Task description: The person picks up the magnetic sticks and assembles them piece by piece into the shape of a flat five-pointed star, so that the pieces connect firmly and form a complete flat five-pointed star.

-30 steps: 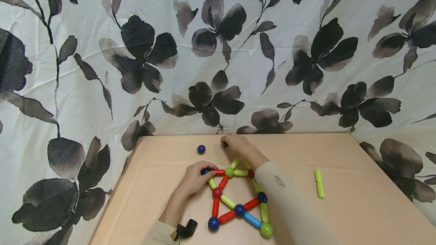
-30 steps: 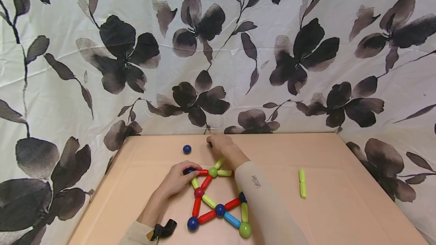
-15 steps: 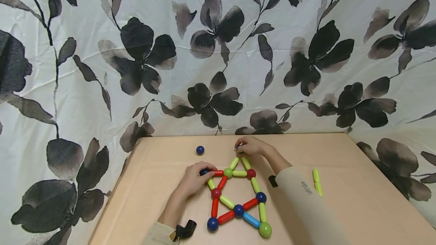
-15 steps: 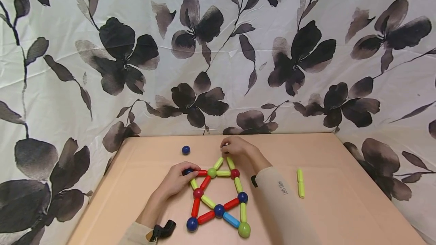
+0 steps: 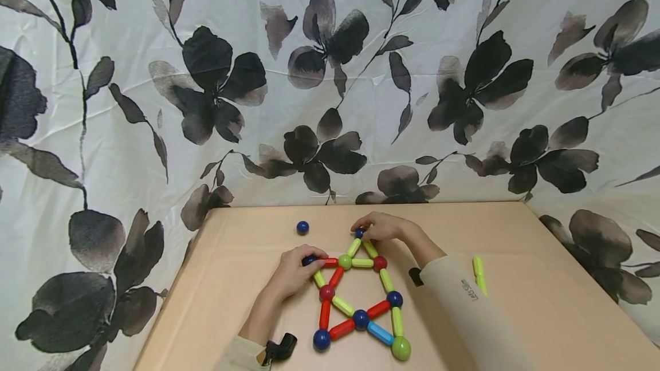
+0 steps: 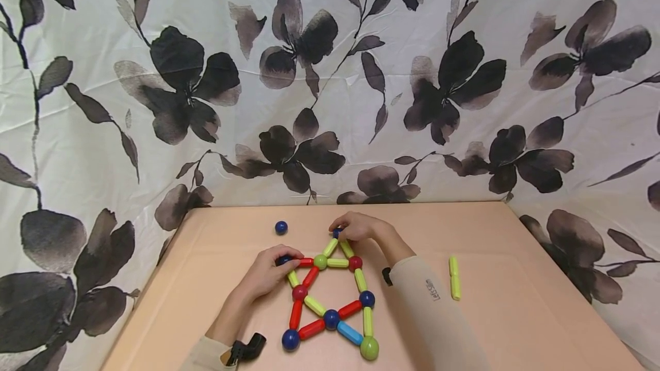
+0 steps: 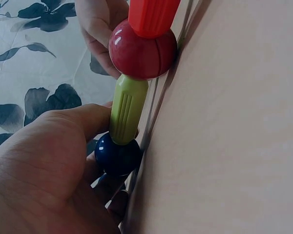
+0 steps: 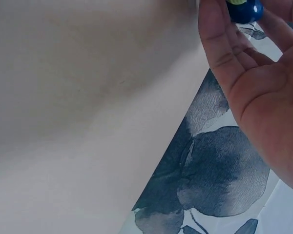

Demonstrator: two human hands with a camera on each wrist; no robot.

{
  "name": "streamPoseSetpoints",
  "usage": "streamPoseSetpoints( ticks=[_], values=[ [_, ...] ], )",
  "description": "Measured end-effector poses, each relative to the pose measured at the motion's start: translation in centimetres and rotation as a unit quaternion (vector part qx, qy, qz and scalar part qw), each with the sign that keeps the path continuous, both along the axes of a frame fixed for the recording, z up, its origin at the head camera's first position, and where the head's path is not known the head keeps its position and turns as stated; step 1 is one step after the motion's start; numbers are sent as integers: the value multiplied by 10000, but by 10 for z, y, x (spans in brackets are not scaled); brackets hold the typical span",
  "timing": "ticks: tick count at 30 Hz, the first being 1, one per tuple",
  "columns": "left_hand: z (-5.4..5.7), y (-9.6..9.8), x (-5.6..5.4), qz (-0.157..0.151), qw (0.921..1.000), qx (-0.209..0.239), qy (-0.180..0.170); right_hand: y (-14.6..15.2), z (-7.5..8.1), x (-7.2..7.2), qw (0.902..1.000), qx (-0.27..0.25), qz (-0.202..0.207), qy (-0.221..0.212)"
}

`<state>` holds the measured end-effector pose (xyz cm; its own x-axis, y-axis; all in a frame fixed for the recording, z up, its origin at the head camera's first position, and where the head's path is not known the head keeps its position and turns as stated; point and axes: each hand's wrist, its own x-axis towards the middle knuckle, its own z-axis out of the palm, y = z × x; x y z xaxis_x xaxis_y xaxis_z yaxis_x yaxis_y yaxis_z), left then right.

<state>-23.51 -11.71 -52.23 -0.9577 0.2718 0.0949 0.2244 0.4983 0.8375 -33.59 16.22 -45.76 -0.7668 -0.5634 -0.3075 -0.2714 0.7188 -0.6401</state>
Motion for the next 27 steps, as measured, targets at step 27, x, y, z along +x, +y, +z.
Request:
streamPoseSetpoints(
  ticks=[27],
  values=[
    [-4, -2, -2, -39, 10000, 40, 6, 29, 14, 102, 9928, 172, -434, 1101]
  ],
)
